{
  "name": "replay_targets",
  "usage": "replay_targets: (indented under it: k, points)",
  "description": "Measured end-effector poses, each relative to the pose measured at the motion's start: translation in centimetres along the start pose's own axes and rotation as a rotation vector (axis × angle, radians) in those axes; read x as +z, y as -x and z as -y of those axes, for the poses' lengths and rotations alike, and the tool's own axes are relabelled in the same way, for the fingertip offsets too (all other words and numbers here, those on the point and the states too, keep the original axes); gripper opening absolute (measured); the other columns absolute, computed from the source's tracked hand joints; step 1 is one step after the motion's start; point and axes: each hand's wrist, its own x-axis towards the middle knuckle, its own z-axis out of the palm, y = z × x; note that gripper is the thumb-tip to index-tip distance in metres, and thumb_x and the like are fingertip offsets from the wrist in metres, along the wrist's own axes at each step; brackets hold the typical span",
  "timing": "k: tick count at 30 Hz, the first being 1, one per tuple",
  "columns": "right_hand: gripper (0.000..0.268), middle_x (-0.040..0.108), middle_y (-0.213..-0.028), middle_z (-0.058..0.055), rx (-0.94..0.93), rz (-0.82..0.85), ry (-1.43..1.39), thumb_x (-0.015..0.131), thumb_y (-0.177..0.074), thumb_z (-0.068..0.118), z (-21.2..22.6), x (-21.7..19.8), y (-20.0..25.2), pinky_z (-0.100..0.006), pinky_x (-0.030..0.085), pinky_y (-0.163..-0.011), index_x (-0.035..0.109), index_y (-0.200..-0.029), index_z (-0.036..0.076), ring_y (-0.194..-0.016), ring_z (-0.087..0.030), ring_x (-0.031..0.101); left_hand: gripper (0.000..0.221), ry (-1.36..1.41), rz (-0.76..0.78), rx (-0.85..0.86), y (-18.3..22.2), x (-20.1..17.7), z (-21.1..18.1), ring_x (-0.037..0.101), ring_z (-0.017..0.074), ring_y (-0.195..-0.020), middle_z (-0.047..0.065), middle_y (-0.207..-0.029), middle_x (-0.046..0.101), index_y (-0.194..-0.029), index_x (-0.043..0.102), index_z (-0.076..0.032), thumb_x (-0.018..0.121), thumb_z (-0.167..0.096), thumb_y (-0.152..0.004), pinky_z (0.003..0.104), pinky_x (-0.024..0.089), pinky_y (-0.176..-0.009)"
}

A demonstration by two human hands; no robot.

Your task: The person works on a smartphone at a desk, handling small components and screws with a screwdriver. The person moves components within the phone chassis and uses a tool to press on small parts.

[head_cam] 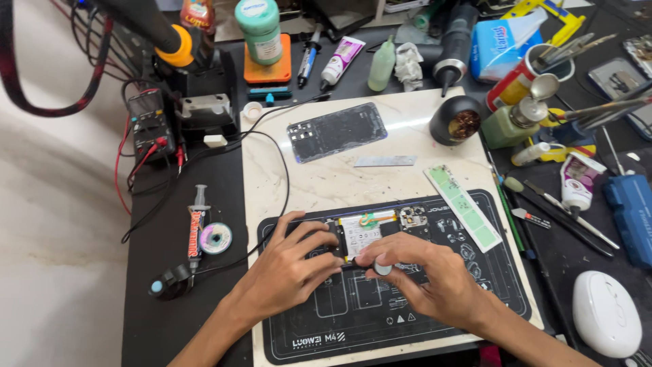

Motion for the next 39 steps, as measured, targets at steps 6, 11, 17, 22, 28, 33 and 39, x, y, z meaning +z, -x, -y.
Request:
replay_targets:
  k: [6,11,17,22,28,33,39]
  points:
    - [0.044,0.076,-0.114,-0.017,0.049,-0.066,0.018,0.074,-0.086,-0.010,0.3,-2.5,1.6,-0.038,0.068,-0.092,0.053,-0.120,0.008,-0.111,-0.028,0.078,0.021,-0.231,0.147,0.174,-1.1,-1.3,-1.4,0.064,0.0291,-0.113,0.009,-0.107,0.068,-0.100,0.072,-0.001,0.070,-0.012,-0.082,0.054,0.040,-0.110]
    - [0.046,0.074,-0.113,-0.018,0.084,-0.155,-0.047,0.070,-0.089,-0.012,0.6,-3.5,2.6,-0.040,0.065,-0.098,0.047,-0.122,0.008,-0.112,-0.028,0.076,0.026,-0.406,0.364,0.271,-2.5,-1.8,-2.8,0.065,0.0310,-0.108,0.014,-0.099,0.066,-0.100,0.069,0.002,0.067,-0.009,-0.077,0.054,0.040,-0.110]
    - [0.049,0.072,-0.115,-0.018,0.080,-0.193,-0.049,0.066,-0.090,-0.015,0.6,-4.5,2.8,-0.038,0.065,-0.097,0.041,-0.126,0.007,-0.113,-0.027,0.075,0.022,-0.472,0.518,0.289,-3.8,-1.9,-3.3,0.066,0.0276,-0.096,0.011,-0.095,0.066,-0.101,0.068,0.003,0.066,-0.006,-0.081,0.052,0.040,-0.112]
    - [0.050,0.072,-0.114,-0.017,0.088,-0.192,-0.039,0.069,-0.089,-0.014,0.5,-4.6,2.6,-0.038,0.066,-0.096,0.042,-0.126,0.007,-0.112,-0.027,0.075,0.024,-0.475,0.537,0.294,-4.0,-1.8,-3.3,0.068,0.0264,-0.094,0.011,-0.093,0.066,-0.099,0.069,0.003,0.068,-0.004,-0.077,0.051,0.041,-0.111]
    - [0.050,0.073,-0.114,-0.018,0.087,-0.189,-0.035,0.070,-0.089,-0.012,0.5,-4.8,2.2,-0.037,0.067,-0.095,0.043,-0.126,0.007,-0.112,-0.027,0.076,0.024,-0.488,0.523,0.295,-4.0,-1.3,-3.1,0.068,0.0274,-0.097,0.013,-0.095,0.067,-0.097,0.069,0.003,0.070,-0.005,-0.074,0.052,0.041,-0.110]
    - [0.050,0.074,-0.113,-0.017,0.062,-0.197,0.008,0.071,-0.089,-0.010,0.6,-4.6,2.0,-0.038,0.065,-0.097,0.042,-0.127,0.007,-0.111,-0.026,0.076,0.021,-0.521,0.557,0.273,-4.5,-1.8,-3.7,0.066,0.0269,-0.098,0.012,-0.095,0.066,-0.094,0.069,0.003,0.069,-0.004,-0.075,0.050,0.043,-0.107]
    - [0.051,0.074,-0.113,-0.018,0.054,-0.198,0.002,0.071,-0.089,-0.011,0.6,-4.6,2.1,-0.038,0.065,-0.098,0.042,-0.127,0.007,-0.111,-0.026,0.076,0.018,-0.564,0.670,0.249,-6.0,-2.2,-4.4,0.062,0.0263,-0.097,0.012,-0.095,0.064,-0.092,0.069,0.004,0.068,-0.003,-0.076,0.041,0.046,-0.092]
